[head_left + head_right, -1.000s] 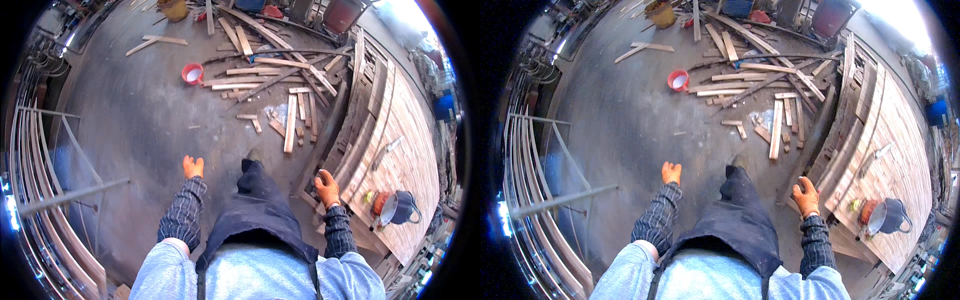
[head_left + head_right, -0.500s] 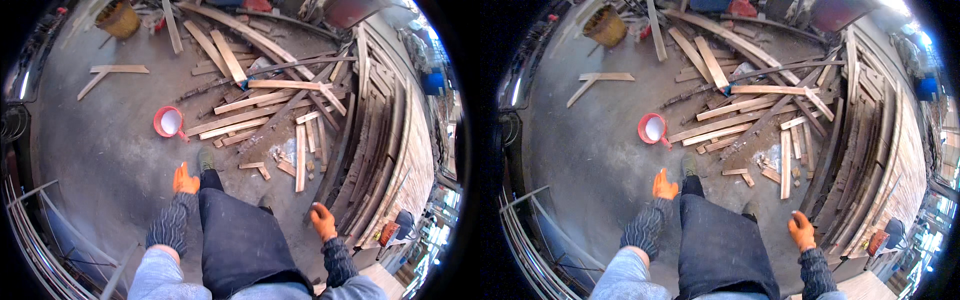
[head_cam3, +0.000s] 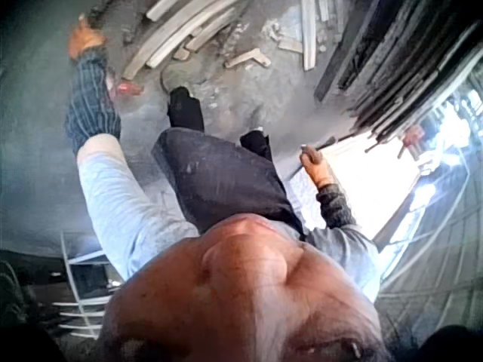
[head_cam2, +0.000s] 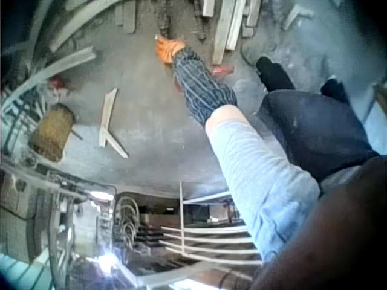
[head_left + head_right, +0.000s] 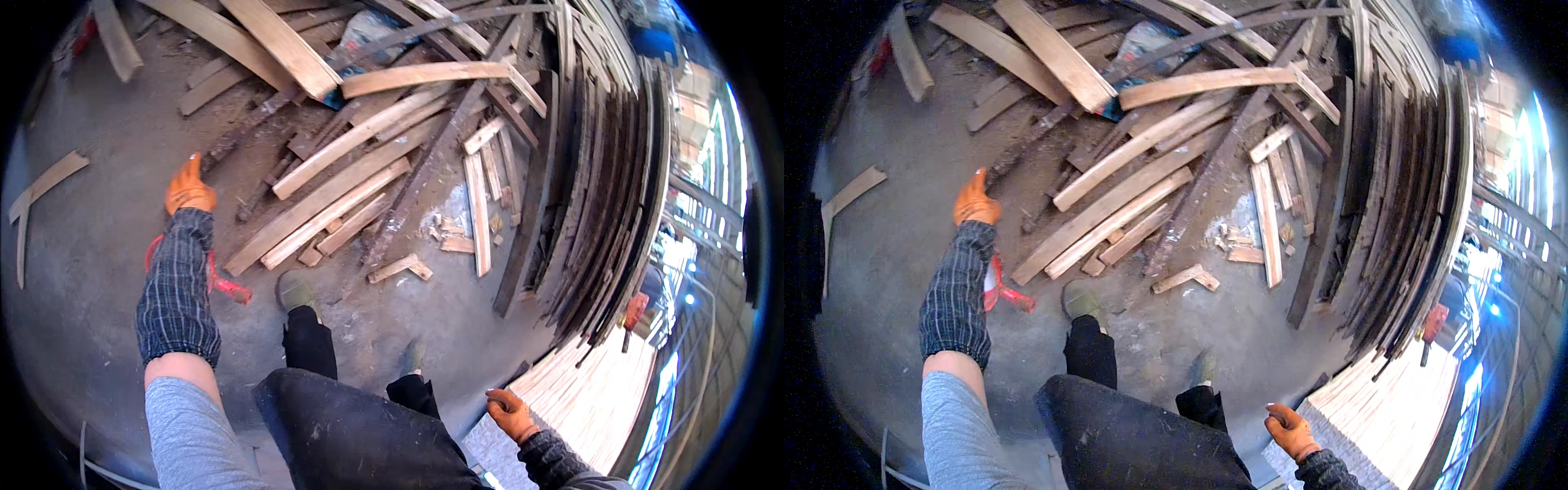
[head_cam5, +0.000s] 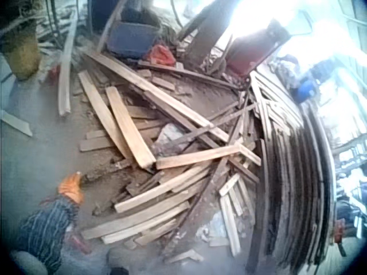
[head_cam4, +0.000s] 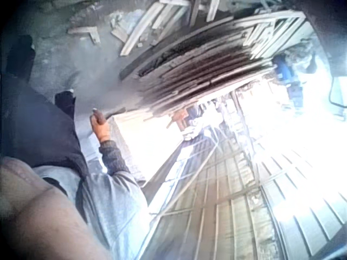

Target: The person applies glue to the edges of a stack of wooden planks using a putty knife and then secures the stack with a large metal clamp. The person also picks up a long metal bar from the floor and places it on the stack.

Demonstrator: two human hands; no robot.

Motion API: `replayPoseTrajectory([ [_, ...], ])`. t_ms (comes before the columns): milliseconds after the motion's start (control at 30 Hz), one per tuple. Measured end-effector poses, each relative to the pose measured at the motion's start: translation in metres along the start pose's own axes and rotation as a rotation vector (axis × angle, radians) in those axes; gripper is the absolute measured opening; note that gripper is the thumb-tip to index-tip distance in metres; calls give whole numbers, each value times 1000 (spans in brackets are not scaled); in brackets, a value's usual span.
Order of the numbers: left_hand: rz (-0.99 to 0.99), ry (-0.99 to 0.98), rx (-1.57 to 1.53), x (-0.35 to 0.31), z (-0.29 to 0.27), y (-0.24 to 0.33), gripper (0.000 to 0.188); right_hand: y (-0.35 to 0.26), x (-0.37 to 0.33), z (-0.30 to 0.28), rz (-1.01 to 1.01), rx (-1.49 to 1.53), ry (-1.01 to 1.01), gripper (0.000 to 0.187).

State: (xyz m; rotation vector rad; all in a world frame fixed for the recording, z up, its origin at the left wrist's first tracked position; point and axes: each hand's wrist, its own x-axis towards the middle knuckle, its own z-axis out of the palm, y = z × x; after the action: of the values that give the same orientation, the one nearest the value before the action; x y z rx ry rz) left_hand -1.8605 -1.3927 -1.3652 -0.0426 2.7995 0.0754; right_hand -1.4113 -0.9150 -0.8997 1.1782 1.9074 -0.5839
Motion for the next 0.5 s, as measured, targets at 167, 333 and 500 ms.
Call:
replayPoseTrajectory([
  [167, 21, -298, 72, 42, -14, -28, 44, -5, -13, 28, 154, 151, -86, 35],
  [333, 39, -278, 16, 24, -109, -8, 31, -1, -33, 41, 221, 267, -113, 36],
  [500, 139, -314, -106, -38, -218, 0, 32, -43, -29, 28, -48, 383, -84, 35],
])
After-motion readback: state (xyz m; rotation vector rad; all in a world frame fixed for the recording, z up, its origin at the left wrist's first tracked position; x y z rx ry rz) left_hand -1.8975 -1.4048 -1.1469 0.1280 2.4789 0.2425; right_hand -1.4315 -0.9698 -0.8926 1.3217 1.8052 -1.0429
